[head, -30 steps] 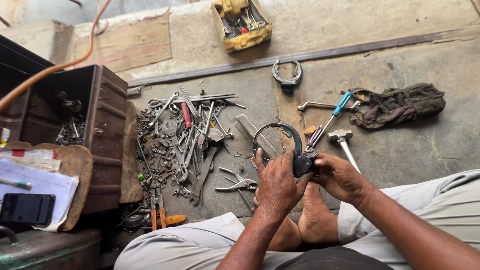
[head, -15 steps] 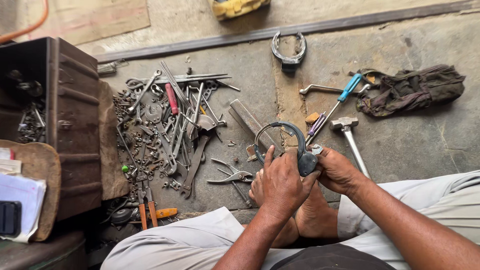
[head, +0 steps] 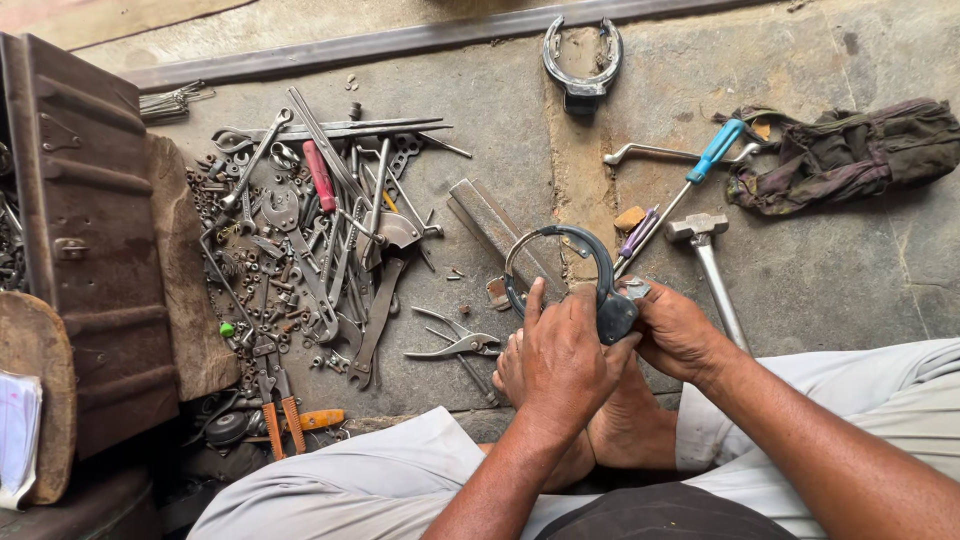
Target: The person repairs a bicycle lock by hammering the metal frame, using pliers to adjust internal components, and testing the latch mechanism.
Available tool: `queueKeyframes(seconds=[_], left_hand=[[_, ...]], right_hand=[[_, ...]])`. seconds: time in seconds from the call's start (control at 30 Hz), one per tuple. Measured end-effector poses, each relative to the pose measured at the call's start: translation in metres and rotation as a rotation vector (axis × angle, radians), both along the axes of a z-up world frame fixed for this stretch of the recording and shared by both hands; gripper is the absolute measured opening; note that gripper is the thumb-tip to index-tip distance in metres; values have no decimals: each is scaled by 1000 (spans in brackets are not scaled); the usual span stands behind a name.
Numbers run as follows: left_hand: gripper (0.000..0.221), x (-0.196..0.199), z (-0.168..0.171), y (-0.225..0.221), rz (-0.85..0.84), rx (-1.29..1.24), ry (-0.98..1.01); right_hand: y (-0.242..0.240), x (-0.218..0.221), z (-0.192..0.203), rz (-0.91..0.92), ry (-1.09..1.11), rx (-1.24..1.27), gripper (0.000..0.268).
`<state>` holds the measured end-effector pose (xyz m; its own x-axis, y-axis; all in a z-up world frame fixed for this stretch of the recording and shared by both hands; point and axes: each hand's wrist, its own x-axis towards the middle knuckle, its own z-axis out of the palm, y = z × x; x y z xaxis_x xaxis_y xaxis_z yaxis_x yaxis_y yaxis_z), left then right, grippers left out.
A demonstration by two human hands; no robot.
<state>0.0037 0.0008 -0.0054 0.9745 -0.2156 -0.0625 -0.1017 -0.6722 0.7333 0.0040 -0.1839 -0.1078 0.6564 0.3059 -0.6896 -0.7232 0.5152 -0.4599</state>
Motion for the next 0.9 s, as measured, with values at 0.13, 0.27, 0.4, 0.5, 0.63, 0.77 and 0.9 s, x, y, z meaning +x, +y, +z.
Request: queueKeyframes(seconds=[0.13, 0.27, 0.4, 0.5, 0.63, 0.77, 0.9], left_hand=[[67, 1, -12, 4, -9, 71, 20], [65, 2, -34, 11, 44, 164, 57], [69, -11, -57, 12, 66, 267, 6], [68, -15, -75, 18, 124, 275, -124], [52, -10, -89, 22, 169, 260, -30], [41, -6, -91, 24, 188, 220, 52], [41, -4, -96, 24, 154, 314, -4]], right_hand=[[5, 5, 15, -28, -10, 33, 22], [18, 5, 10, -6, 90, -18, 24], [35, 19, -36, 147, -11, -274, 24], [43, 36, -66, 153, 23, -300, 26], [46, 53, -79, 318, -91, -329, 24], [48, 61, -76, 344, -41, -349, 23], [47, 66, -72, 341, -23, -371, 21]])
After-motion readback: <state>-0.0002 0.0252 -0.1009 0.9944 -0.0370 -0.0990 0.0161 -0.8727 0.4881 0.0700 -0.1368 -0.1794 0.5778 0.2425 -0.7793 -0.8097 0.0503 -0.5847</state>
